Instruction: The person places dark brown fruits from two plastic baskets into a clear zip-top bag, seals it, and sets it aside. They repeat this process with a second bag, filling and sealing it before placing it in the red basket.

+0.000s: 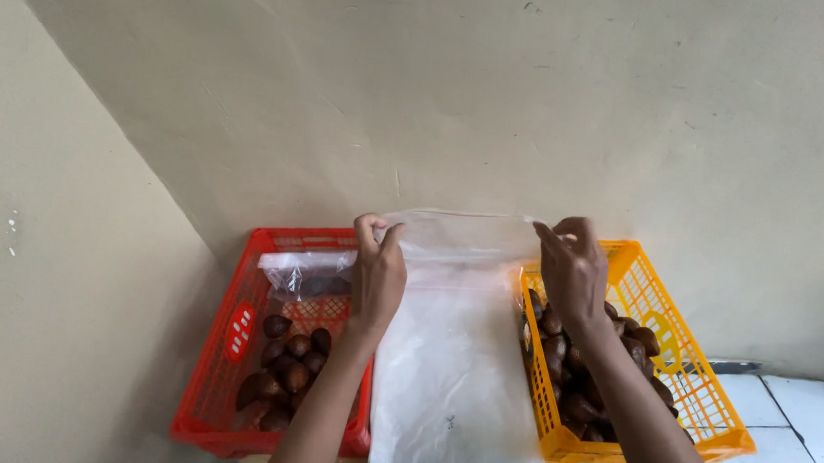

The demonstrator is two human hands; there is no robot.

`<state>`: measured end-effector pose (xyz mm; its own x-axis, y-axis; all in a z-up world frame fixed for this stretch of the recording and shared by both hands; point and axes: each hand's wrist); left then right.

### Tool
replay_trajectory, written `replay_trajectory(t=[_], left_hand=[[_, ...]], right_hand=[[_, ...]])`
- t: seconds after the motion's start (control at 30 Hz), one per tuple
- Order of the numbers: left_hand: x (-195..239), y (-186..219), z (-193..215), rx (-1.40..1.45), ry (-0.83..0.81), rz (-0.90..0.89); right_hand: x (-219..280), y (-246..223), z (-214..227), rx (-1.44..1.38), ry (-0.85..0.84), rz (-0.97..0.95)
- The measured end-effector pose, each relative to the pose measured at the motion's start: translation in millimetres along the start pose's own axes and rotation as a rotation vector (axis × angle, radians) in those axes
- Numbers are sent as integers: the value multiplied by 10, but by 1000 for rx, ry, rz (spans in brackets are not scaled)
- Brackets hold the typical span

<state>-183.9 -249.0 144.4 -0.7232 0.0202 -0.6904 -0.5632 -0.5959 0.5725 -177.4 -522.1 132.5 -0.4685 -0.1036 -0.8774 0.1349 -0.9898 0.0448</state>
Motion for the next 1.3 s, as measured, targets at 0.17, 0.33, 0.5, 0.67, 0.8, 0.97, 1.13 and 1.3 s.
replay_trajectory(t=[0.17, 0.33, 0.5, 0.67, 0.8, 0.97, 1.13, 1.3], left_hand=[[226, 2, -12, 5, 62, 90], [371, -221, -85, -126, -87, 275], [436, -514, -251, -11, -122, 294], [490, -638, -350, 179, -74, 352], [436, -574, -250, 583, -41, 586], [390, -901, -366, 907, -83, 870], [349, -1386, -435, 1407, -173, 1123], [488, -1807, -643, 1714, -80, 1226]], right_hand=[[233, 28, 83, 25, -184, -85], [455, 20, 113, 154, -357, -105], [596, 3, -48, -125, -475, -330], [500, -93, 57, -366, -602, -485], [443, -86, 9, -625, -751, -641], [346, -107, 63, -1024, -778, -946], [914, 528, -812, -1566, -815, -1198], [1123, 744, -1101, -1829, -746, -1379]])
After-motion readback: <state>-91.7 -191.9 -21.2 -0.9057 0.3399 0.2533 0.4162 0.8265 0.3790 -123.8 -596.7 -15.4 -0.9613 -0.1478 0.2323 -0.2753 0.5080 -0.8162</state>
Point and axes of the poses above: each hand's wrist, its own x-axis away from the middle knuckle, its own z-axis out of the back of the hand, y = z × x, and after that the axes turned 15 degrees about x, right-handed
